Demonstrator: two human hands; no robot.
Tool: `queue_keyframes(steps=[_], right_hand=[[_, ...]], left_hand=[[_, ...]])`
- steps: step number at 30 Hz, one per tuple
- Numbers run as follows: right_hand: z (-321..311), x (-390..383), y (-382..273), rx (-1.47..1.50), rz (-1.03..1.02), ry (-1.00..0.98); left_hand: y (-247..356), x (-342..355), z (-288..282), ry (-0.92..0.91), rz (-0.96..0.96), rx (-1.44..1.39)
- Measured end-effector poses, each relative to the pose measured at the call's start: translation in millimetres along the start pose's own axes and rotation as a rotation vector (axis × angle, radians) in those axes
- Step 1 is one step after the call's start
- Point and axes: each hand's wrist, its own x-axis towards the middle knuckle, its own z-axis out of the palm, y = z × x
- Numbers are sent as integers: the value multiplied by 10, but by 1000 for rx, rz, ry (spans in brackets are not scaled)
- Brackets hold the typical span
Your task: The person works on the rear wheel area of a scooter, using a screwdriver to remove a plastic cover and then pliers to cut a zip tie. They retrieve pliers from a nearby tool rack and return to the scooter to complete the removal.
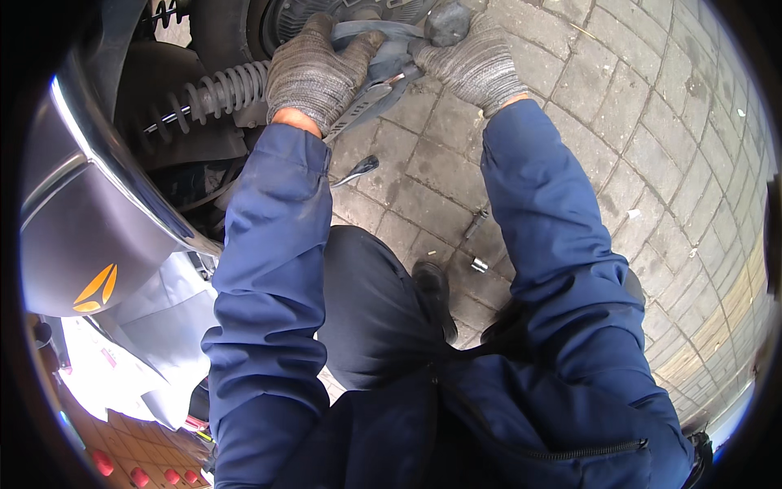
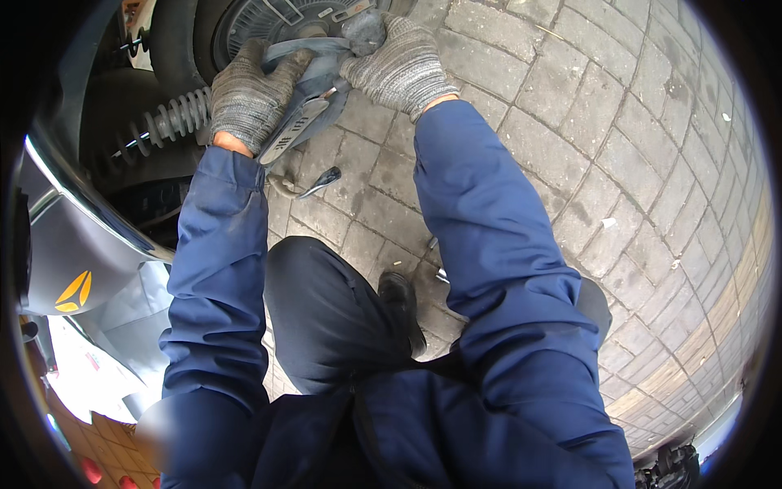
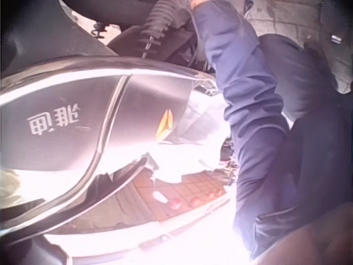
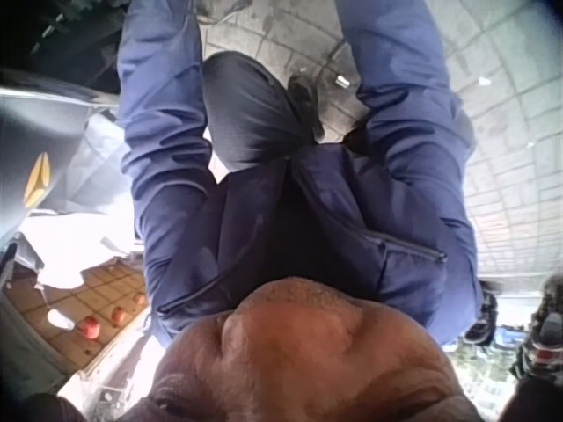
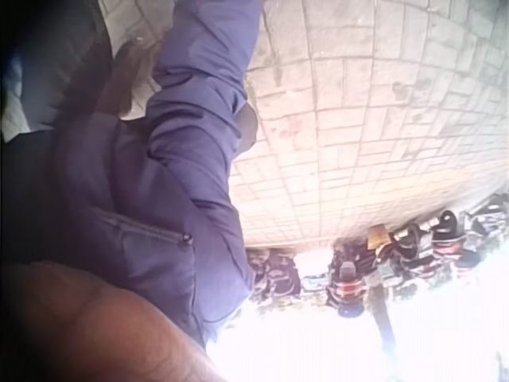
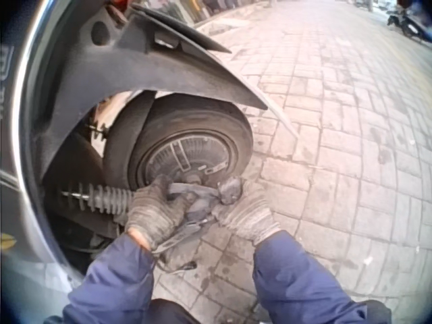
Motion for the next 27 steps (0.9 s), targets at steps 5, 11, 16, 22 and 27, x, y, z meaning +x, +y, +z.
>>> queue_keyframes(steps=[5,11,16,22,27], right_hand=[[4,-81,17,201,59,18],[26,-102,54,174,-93,85],[70,-79,105,254,-7,102],[-21,-88,20,211,161,25],[-26,-75,32,105,-68,68]], left_hand=[[-10,11,-5,-1,-6,-34],[-46,-3,70,39,11,-23],[-28,7,49,-3,-31,-4],[8,2,-8,-9,-28,-5],[-13,8,-1,-7,-7,-32]])
